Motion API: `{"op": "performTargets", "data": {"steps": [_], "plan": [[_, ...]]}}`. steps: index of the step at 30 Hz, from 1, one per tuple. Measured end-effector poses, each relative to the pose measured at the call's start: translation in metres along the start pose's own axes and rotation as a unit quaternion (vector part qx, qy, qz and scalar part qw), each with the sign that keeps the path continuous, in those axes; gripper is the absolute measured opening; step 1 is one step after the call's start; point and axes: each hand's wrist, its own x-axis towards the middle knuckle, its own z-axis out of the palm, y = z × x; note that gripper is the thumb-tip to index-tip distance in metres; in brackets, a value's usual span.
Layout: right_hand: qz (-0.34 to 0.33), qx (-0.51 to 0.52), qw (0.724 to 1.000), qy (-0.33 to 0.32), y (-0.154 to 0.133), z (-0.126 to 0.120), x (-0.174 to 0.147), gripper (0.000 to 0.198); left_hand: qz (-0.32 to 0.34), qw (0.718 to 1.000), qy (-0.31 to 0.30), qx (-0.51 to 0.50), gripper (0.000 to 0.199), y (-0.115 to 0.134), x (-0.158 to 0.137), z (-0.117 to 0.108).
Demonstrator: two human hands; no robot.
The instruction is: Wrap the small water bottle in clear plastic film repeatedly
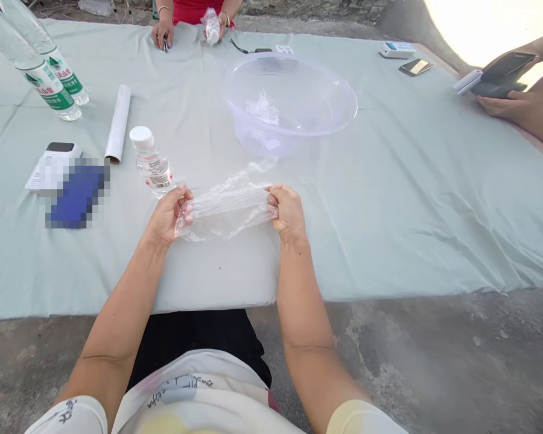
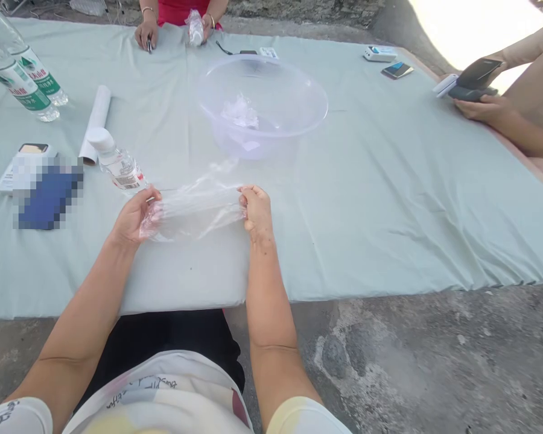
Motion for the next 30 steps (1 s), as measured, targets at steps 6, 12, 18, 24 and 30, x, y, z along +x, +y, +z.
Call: {"op": "performTargets", "data": {"steps": [6,12,18,24,30], "plan": [[0.006,-0.026,0.994,-0.107,0.000,0.009,-0.009,0.016,-0.207,0.955,-0.197,0.077,0.061,-0.004,-0.005,-0.001],[0.010,-0.099,0.993,-0.065,0.003,0.006,-0.006,0.010,-0.088,0.989,-0.087,0.085,0.034,-0.008,-0.013,0.015],[-0.016,-0.161,0.986,0.033,0.000,-0.011,0.001,0.005,0.023,0.986,0.089,0.138,0.022,0.001,-0.043,-0.010],[0.002,-0.288,0.957,-0.018,0.001,-0.013,-0.006,0.009,0.062,0.959,0.255,0.109,0.011,0.002,-0.065,-0.053],[-0.114,-0.380,0.915,0.080,-0.004,-0.029,-0.008,0.038,0.345,0.826,0.323,0.308,0.012,0.009,-0.078,-0.028]]}}
